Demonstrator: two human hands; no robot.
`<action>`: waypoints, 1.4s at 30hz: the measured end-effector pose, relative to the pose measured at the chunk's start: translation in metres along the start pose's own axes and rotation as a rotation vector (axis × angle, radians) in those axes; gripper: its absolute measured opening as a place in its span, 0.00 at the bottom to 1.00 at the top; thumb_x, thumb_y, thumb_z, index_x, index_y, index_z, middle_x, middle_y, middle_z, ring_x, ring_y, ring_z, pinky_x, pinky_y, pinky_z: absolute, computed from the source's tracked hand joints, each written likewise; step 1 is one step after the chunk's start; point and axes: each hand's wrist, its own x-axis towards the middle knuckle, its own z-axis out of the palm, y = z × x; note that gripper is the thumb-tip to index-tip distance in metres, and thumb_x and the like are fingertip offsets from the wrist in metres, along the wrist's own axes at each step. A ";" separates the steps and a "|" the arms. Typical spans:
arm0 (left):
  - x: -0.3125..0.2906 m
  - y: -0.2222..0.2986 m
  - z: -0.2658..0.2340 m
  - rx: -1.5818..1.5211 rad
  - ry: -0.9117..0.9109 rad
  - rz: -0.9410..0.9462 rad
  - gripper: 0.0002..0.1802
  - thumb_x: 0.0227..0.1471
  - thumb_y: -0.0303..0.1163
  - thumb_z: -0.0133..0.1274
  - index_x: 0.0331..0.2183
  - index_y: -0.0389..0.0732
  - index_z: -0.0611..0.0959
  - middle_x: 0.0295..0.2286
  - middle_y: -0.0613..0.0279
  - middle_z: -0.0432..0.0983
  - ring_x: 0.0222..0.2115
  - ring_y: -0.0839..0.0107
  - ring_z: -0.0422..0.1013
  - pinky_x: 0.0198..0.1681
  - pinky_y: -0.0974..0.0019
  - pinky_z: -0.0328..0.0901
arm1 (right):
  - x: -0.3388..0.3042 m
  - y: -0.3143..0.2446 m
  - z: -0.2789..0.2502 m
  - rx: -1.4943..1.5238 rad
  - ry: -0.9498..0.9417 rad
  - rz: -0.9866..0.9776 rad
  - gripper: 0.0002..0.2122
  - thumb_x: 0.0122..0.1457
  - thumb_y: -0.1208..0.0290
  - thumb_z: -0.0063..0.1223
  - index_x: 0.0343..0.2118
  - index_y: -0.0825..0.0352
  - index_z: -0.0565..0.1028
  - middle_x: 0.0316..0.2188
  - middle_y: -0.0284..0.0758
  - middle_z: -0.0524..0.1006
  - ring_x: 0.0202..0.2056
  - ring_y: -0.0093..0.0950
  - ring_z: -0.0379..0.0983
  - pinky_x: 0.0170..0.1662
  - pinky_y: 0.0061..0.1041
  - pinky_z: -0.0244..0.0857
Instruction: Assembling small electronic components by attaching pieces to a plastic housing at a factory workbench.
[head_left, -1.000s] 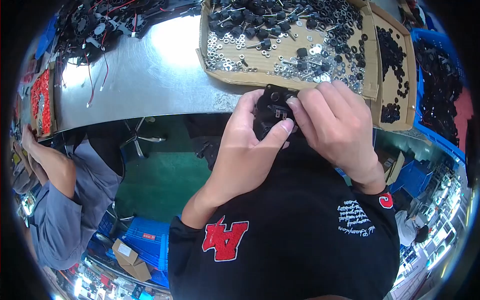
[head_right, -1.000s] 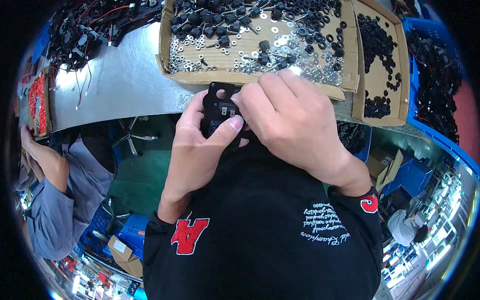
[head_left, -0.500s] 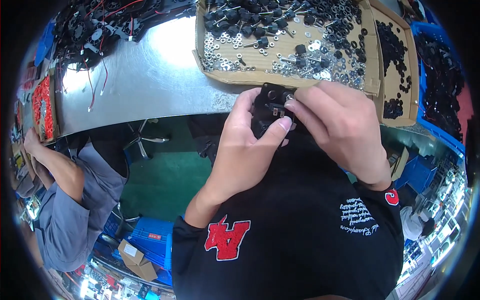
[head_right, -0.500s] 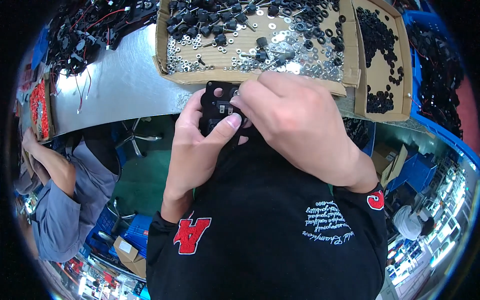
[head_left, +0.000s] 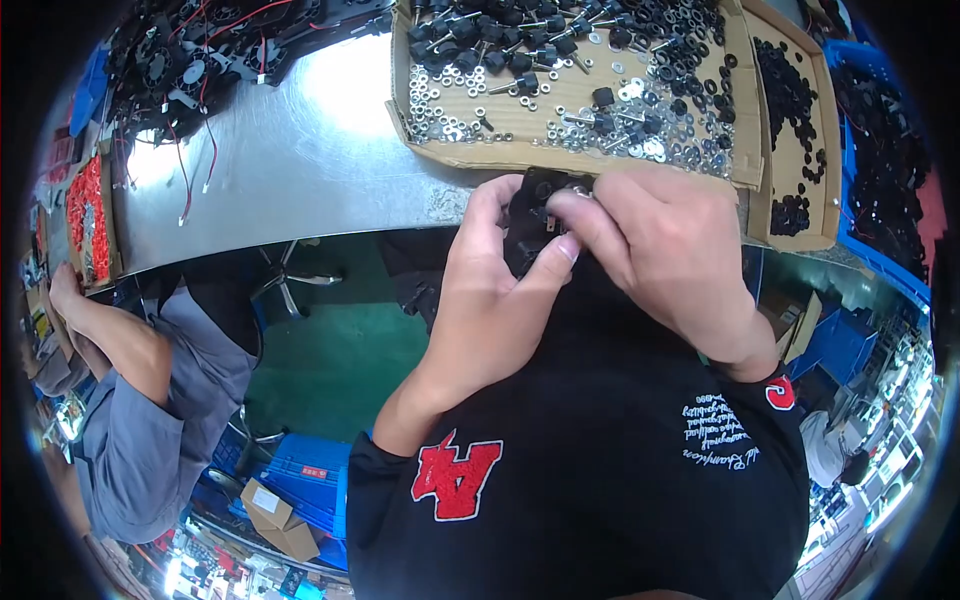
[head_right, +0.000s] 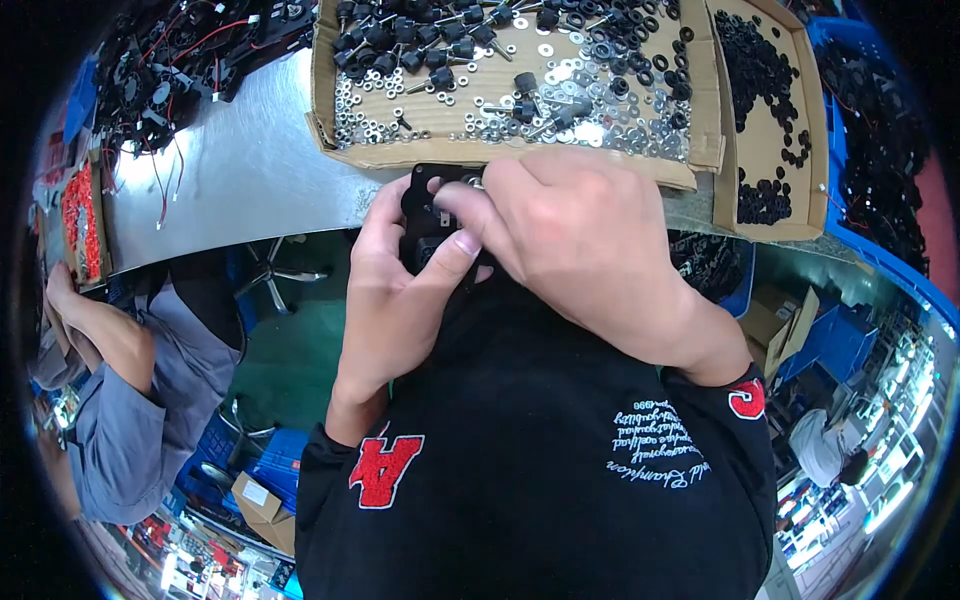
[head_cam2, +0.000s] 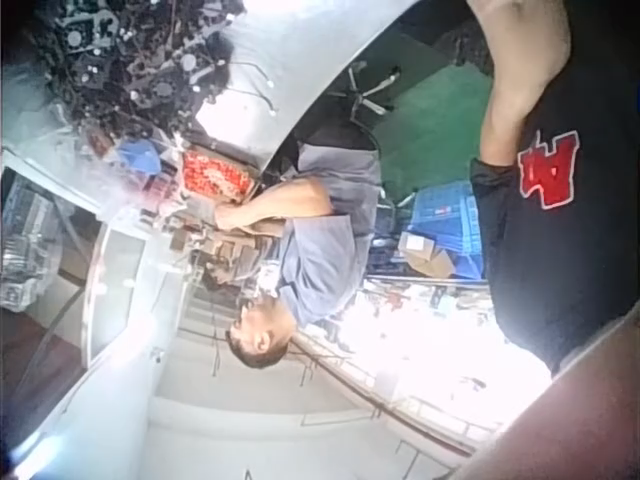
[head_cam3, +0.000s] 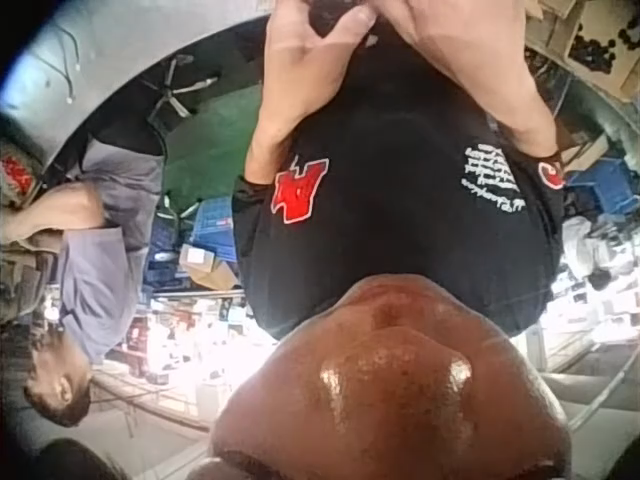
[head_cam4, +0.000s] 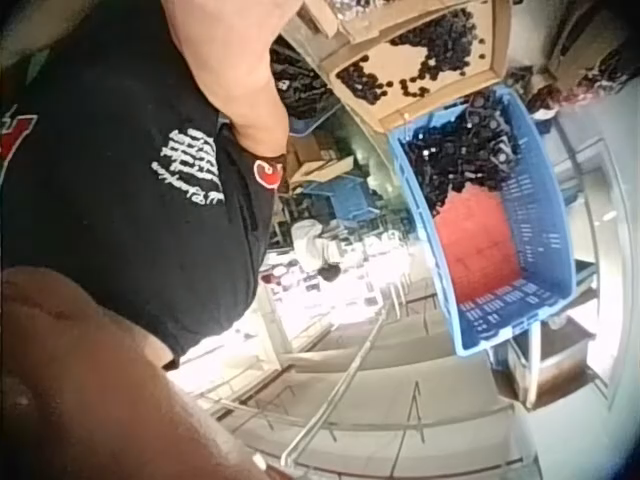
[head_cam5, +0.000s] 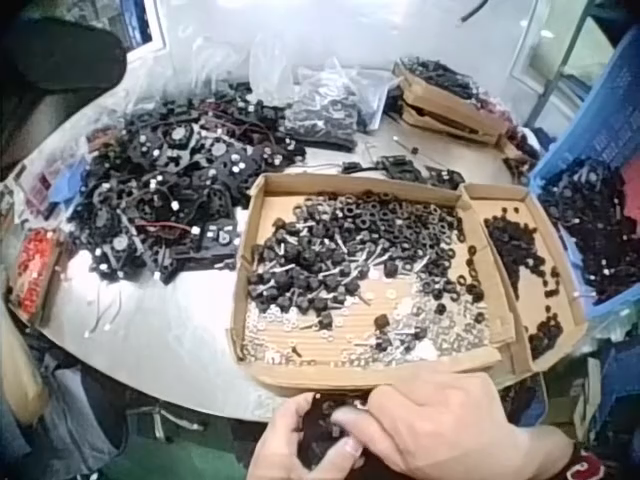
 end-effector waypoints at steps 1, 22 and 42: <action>0.000 0.001 0.000 -0.072 -0.007 -0.039 0.26 0.53 0.25 0.56 0.51 0.29 0.66 0.44 0.51 0.71 0.44 0.69 0.69 0.48 0.66 0.65 | -0.001 0.000 0.000 -0.011 0.000 -0.014 0.11 0.52 0.65 0.62 0.25 0.67 0.73 0.18 0.38 0.71 0.20 0.37 0.70 0.23 0.32 0.62; -0.006 0.025 -0.027 -0.385 0.107 0.011 0.26 0.50 0.25 0.54 0.50 0.30 0.66 0.38 0.48 0.74 0.36 0.60 0.77 0.34 0.60 0.77 | -0.018 0.034 -0.005 0.202 0.290 0.229 0.05 0.53 0.79 0.58 0.33 0.70 0.77 0.27 0.36 0.77 0.25 0.24 0.72 0.30 0.19 0.65; -0.042 -0.011 -0.041 -0.591 0.048 0.040 0.16 0.55 0.28 0.50 0.45 0.31 0.70 0.37 0.47 0.75 0.35 0.56 0.77 0.38 0.55 0.76 | 0.075 0.044 0.009 0.126 -0.118 -0.006 0.08 0.50 0.71 0.55 0.28 0.70 0.78 0.25 0.43 0.78 0.30 0.40 0.76 0.36 0.34 0.69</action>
